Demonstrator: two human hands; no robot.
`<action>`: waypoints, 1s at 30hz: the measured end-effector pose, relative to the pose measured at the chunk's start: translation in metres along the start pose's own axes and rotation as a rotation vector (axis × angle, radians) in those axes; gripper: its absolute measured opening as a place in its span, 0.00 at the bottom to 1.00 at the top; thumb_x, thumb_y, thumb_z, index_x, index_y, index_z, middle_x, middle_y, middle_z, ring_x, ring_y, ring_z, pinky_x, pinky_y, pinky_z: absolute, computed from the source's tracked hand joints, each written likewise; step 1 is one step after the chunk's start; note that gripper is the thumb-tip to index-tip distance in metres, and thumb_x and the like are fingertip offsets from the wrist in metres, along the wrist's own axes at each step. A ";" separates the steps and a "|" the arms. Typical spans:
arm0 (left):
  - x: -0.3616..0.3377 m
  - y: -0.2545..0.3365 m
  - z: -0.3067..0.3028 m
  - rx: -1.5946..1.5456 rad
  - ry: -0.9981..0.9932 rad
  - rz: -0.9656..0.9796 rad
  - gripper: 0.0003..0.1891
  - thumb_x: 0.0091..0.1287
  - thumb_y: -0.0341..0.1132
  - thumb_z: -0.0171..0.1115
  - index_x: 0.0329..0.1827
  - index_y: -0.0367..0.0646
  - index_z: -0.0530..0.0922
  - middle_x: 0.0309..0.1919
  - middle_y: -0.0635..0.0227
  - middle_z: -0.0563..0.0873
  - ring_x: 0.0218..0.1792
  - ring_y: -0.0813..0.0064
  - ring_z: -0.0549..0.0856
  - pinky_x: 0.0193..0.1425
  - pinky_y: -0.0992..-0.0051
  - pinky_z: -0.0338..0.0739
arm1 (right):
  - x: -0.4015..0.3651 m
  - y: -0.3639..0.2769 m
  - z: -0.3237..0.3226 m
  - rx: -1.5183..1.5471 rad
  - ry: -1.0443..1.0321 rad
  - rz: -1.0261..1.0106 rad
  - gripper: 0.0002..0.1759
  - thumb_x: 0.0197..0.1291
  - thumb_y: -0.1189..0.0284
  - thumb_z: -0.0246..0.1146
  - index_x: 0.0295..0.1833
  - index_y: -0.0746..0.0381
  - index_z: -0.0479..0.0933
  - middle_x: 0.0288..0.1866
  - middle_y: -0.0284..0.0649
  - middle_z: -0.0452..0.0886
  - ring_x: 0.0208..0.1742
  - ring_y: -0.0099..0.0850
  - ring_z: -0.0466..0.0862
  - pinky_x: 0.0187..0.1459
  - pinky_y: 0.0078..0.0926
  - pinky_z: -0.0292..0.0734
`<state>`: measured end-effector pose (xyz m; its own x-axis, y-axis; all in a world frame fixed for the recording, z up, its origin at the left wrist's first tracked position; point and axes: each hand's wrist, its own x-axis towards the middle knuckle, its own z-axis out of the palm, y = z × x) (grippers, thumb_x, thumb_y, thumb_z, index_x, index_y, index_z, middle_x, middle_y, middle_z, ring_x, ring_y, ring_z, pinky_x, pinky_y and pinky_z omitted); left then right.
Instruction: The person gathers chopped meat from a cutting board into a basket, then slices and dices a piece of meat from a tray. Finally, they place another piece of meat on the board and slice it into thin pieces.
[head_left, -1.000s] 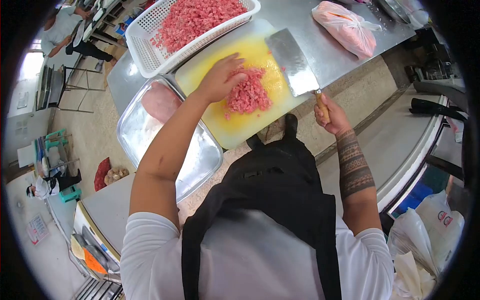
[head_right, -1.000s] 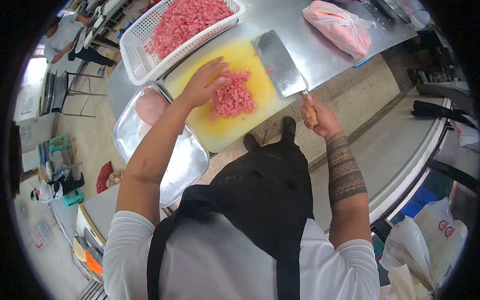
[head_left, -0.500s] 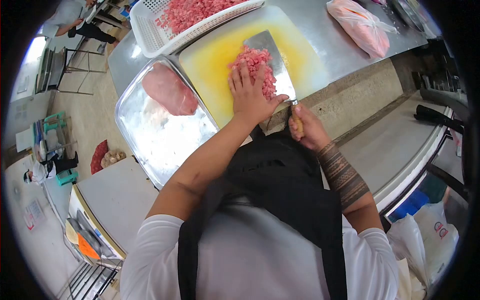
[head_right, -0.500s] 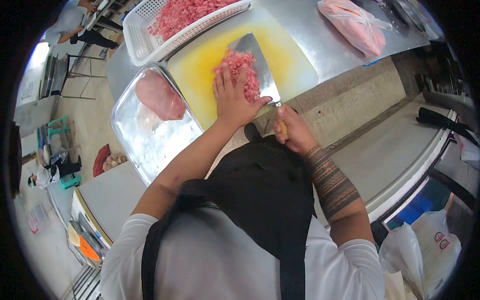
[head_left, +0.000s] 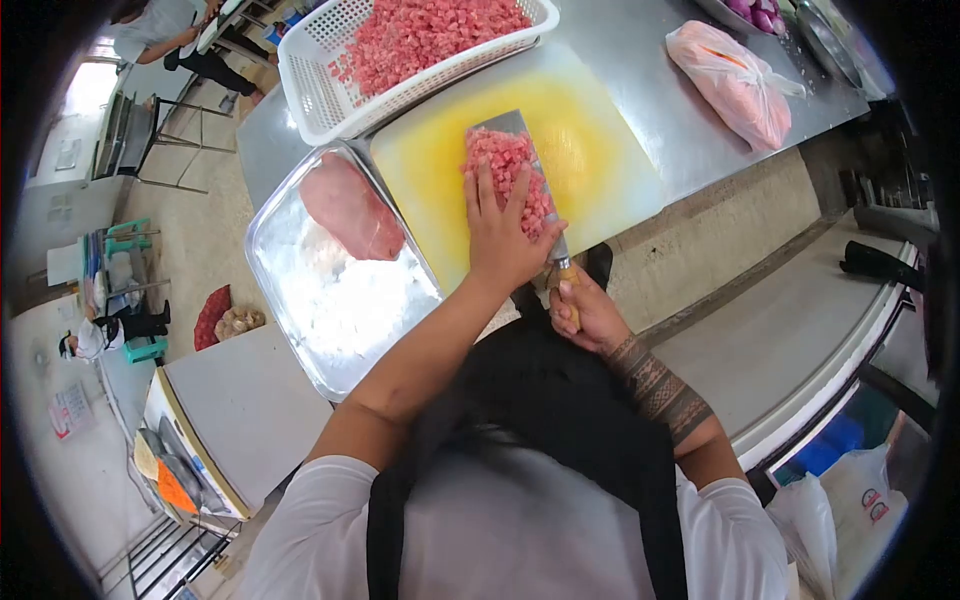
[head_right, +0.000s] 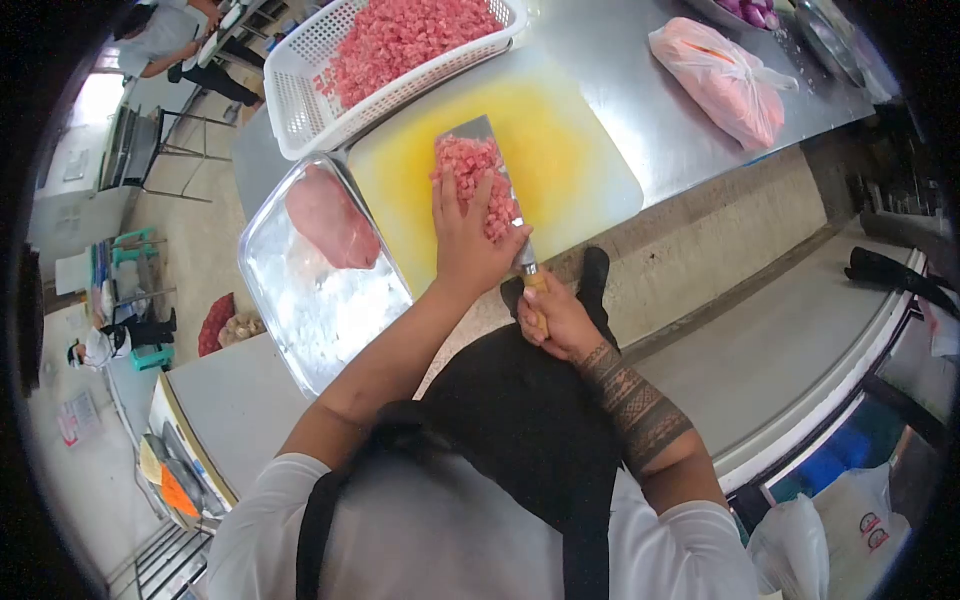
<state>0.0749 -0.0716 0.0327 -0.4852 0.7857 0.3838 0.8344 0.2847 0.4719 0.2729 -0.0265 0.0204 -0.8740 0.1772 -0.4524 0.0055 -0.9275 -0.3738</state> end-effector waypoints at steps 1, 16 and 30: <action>0.003 0.003 -0.004 -0.004 0.003 0.002 0.51 0.60 0.58 0.80 0.85 0.54 0.68 0.84 0.33 0.54 0.81 0.22 0.56 0.81 0.32 0.57 | -0.003 -0.003 0.006 0.040 -0.015 -0.001 0.18 0.83 0.68 0.56 0.72 0.54 0.66 0.26 0.33 0.71 0.17 0.23 0.70 0.19 0.22 0.68; 0.287 -0.081 -0.030 0.198 0.237 0.019 0.45 0.66 0.62 0.73 0.82 0.49 0.71 0.84 0.36 0.59 0.82 0.33 0.62 0.84 0.41 0.59 | 0.092 -0.179 0.077 -0.173 -0.165 -0.060 0.14 0.84 0.62 0.57 0.68 0.50 0.72 0.26 0.28 0.72 0.18 0.20 0.68 0.19 0.20 0.64; 0.015 -0.071 -0.044 0.105 -0.588 0.135 0.56 0.63 0.69 0.71 0.89 0.48 0.61 0.88 0.34 0.47 0.87 0.27 0.47 0.85 0.28 0.41 | -0.104 -0.060 -0.046 -0.168 0.378 -0.177 0.26 0.82 0.55 0.58 0.78 0.52 0.67 0.25 0.30 0.70 0.17 0.21 0.68 0.18 0.20 0.65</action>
<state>-0.0029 -0.1041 0.0397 -0.1727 0.9816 -0.0819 0.9142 0.1907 0.3575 0.3854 0.0258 0.0524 -0.6302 0.4649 -0.6218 -0.0222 -0.8114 -0.5841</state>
